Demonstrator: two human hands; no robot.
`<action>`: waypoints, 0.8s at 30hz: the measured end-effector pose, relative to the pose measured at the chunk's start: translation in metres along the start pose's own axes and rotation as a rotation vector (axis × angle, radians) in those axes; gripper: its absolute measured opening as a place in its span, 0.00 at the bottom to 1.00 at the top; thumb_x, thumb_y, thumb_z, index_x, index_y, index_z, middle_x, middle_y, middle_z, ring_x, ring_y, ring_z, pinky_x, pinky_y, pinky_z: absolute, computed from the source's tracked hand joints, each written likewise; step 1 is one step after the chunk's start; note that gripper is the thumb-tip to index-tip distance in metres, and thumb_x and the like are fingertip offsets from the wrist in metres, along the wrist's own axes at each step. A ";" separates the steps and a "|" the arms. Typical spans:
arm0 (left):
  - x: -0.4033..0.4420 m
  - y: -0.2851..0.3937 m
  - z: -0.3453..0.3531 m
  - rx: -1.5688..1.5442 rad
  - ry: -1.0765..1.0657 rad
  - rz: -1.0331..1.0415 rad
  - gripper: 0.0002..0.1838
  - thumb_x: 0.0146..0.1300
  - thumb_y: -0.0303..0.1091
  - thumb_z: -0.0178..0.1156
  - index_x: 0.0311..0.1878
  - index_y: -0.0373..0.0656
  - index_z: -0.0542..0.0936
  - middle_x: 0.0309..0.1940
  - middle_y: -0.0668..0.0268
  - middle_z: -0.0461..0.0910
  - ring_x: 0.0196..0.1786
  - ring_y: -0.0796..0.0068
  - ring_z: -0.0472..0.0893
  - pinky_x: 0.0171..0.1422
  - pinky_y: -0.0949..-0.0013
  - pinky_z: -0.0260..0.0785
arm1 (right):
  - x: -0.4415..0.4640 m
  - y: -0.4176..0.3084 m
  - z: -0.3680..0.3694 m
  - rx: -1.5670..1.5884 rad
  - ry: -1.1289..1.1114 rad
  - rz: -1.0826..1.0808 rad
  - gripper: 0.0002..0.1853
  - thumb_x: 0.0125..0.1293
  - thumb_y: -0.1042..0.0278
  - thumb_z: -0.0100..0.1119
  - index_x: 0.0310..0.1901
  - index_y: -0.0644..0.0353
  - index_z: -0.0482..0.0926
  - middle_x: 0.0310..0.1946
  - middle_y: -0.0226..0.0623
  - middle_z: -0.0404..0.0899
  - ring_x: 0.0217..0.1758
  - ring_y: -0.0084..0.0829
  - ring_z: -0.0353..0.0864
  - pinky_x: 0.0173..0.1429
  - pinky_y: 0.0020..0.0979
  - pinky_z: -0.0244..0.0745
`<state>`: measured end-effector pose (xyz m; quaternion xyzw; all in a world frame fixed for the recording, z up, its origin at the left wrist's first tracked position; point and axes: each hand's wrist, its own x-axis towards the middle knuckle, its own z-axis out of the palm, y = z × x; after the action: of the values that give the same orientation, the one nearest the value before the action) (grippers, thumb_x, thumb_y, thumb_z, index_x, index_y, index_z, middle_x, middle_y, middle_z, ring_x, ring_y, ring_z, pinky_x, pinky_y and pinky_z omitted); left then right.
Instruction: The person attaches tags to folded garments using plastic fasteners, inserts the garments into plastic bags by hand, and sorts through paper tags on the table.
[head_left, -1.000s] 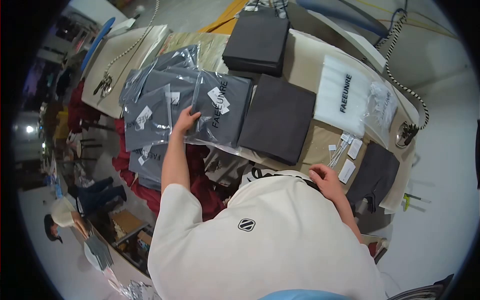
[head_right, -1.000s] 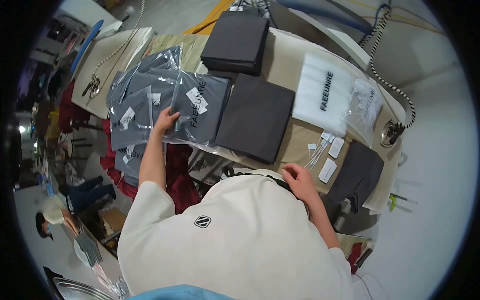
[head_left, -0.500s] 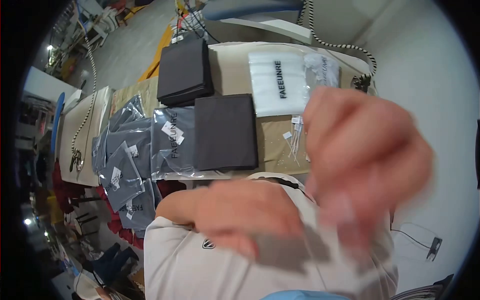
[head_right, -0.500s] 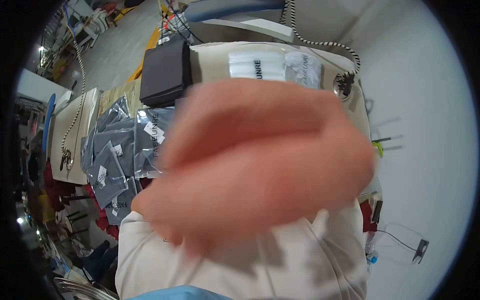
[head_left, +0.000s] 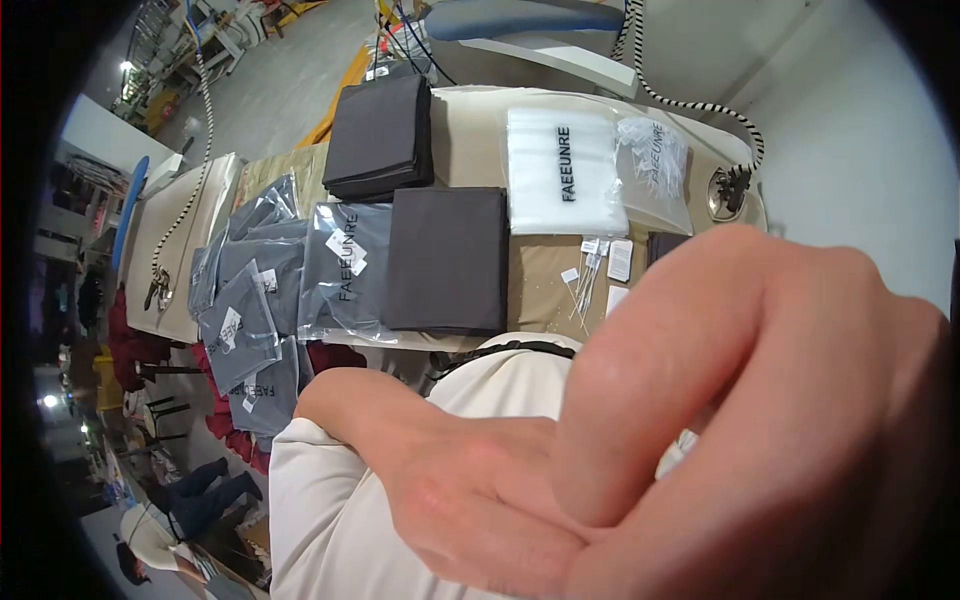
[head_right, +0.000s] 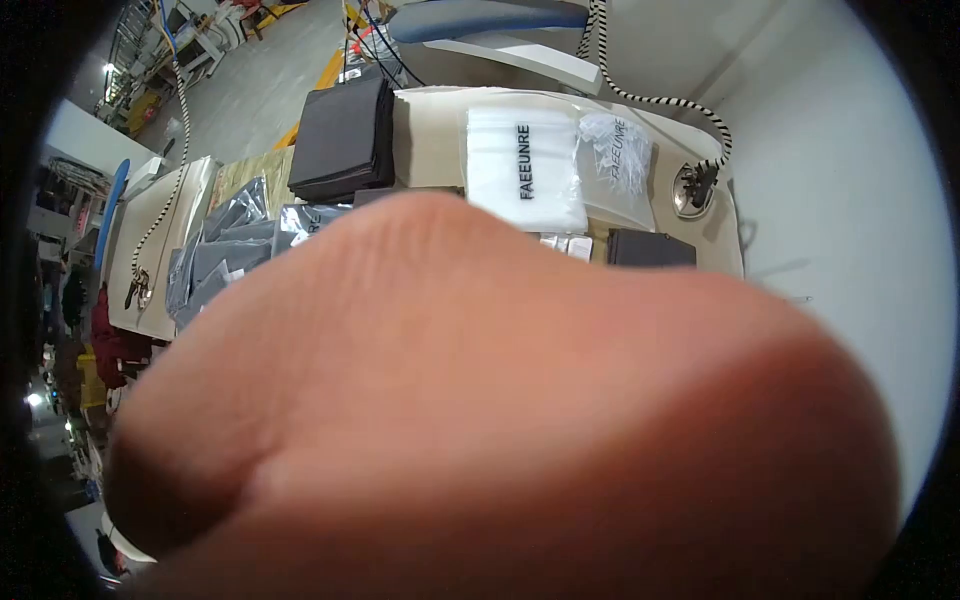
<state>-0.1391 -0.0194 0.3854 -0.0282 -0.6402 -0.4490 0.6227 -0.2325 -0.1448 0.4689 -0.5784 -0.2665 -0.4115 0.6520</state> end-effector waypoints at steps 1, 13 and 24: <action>-0.001 0.002 0.003 0.001 0.014 -0.009 0.10 0.73 0.33 0.60 0.43 0.34 0.82 0.42 0.56 0.82 0.40 0.56 0.81 0.45 0.57 0.75 | 0.001 -0.001 0.001 0.018 0.007 0.000 0.06 0.62 0.72 0.72 0.41 0.58 0.88 0.36 0.38 0.83 0.31 0.31 0.74 0.31 0.28 0.67; -0.070 0.002 0.037 -0.021 0.186 -0.244 0.07 0.67 0.27 0.61 0.31 0.41 0.80 0.30 0.66 0.80 0.27 0.68 0.76 0.31 0.69 0.69 | 0.012 0.005 0.034 0.233 -0.005 -0.013 0.06 0.62 0.69 0.75 0.39 0.56 0.89 0.36 0.40 0.81 0.30 0.29 0.72 0.30 0.25 0.63; -0.009 0.016 -0.003 0.152 0.026 0.083 0.14 0.76 0.33 0.56 0.34 0.37 0.81 0.39 0.51 0.82 0.39 0.51 0.82 0.43 0.56 0.76 | 0.007 0.004 0.039 0.222 0.076 0.064 0.04 0.60 0.70 0.77 0.35 0.57 0.89 0.33 0.37 0.81 0.29 0.29 0.70 0.30 0.29 0.61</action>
<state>-0.1255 -0.0065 0.3861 -0.0015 -0.6625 -0.3732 0.6494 -0.2200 -0.1089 0.4799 -0.4948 -0.2670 -0.3801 0.7344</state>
